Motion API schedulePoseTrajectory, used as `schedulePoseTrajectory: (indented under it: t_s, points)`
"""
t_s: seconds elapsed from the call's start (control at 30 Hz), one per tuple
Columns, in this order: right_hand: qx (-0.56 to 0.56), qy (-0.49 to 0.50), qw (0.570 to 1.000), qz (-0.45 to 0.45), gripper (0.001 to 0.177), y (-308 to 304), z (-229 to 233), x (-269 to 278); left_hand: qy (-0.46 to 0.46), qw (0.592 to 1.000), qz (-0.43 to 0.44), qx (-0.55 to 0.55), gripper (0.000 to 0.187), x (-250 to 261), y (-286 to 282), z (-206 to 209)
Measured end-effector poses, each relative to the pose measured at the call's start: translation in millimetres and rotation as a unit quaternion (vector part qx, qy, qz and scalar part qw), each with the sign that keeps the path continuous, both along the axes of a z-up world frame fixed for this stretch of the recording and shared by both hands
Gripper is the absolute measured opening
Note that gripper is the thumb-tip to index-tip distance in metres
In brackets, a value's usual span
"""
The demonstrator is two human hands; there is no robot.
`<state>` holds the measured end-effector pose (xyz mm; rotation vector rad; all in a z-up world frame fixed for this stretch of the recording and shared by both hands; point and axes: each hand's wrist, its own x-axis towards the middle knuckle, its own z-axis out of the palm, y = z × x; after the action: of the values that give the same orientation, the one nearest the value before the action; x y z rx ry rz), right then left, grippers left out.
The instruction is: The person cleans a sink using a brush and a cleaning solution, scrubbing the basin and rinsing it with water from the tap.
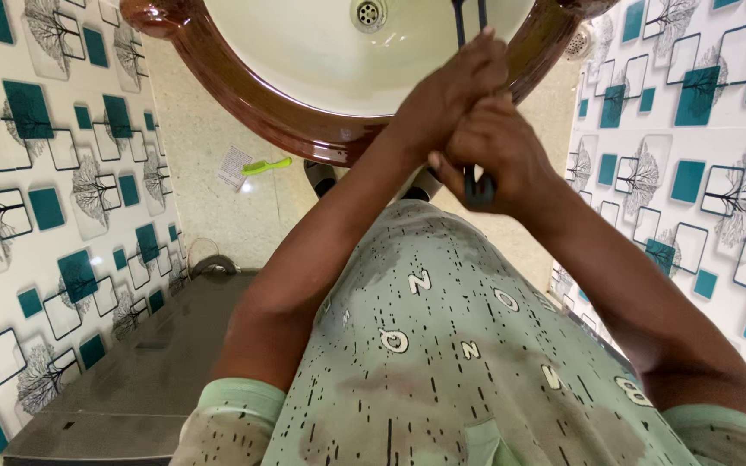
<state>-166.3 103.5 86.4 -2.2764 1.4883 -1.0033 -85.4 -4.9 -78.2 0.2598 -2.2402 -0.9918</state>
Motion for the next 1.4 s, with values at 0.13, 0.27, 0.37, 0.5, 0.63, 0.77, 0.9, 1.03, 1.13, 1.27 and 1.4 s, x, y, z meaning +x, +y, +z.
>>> schedulePoseTrajectory:
  t_s: [0.13,0.27,0.37,0.5,0.63,0.77,0.9,1.03,1.13,1.27,1.4]
  points:
    - [0.106,0.017,0.992,0.062,0.023,14.4,19.3,10.2,-0.037,0.999,-0.029,-0.014,0.05,26.8,24.7,2.6]
    - [0.104,0.083,0.981,0.142,0.019,5.8,36.3,-8.3,-0.054,0.945,-0.047,0.32,0.059,9.6,37.8,29.6]
    - [0.103,0.118,0.978,0.135,0.015,-5.5,53.4,-38.4,-0.024,0.979,0.001,0.204,0.055,-47.6,10.5,38.6]
    - [0.118,0.143,0.981,0.06,0.028,7.0,51.3,-43.4,0.05,0.998,0.008,-0.028,0.057,-45.8,19.7,31.0]
    - [0.095,0.038,0.994,0.038,0.027,36.7,46.6,-22.5,-0.004,1.0,-0.016,0.012,0.04,-15.6,49.8,40.6]
    - [0.054,0.072,0.996,0.023,0.028,30.3,44.1,-25.8,0.015,1.0,-0.011,-0.02,0.036,-23.4,36.3,52.2]
    - [0.047,0.079,0.996,0.0,0.028,28.8,55.8,-31.8,-0.003,1.0,-0.007,0.001,0.03,-33.9,27.7,69.0]
    - [0.056,0.008,0.998,0.008,0.023,50.1,64.3,-12.7,0.063,0.997,-0.028,0.024,0.044,-15.0,48.1,81.8]
    - [0.04,-0.074,0.994,-0.064,0.02,64.5,58.8,-10.2,-0.072,0.995,-0.069,0.007,0.036,0.2,47.0,95.3]
    - [-0.057,-0.239,0.952,-0.181,0.025,70.9,35.9,4.3,-0.039,0.996,-0.075,0.03,0.033,-9.0,37.8,113.2]
    - [-0.102,-0.373,0.864,-0.321,0.039,70.8,19.6,9.7,0.101,0.994,-0.008,0.045,0.034,-29.8,56.4,114.7]
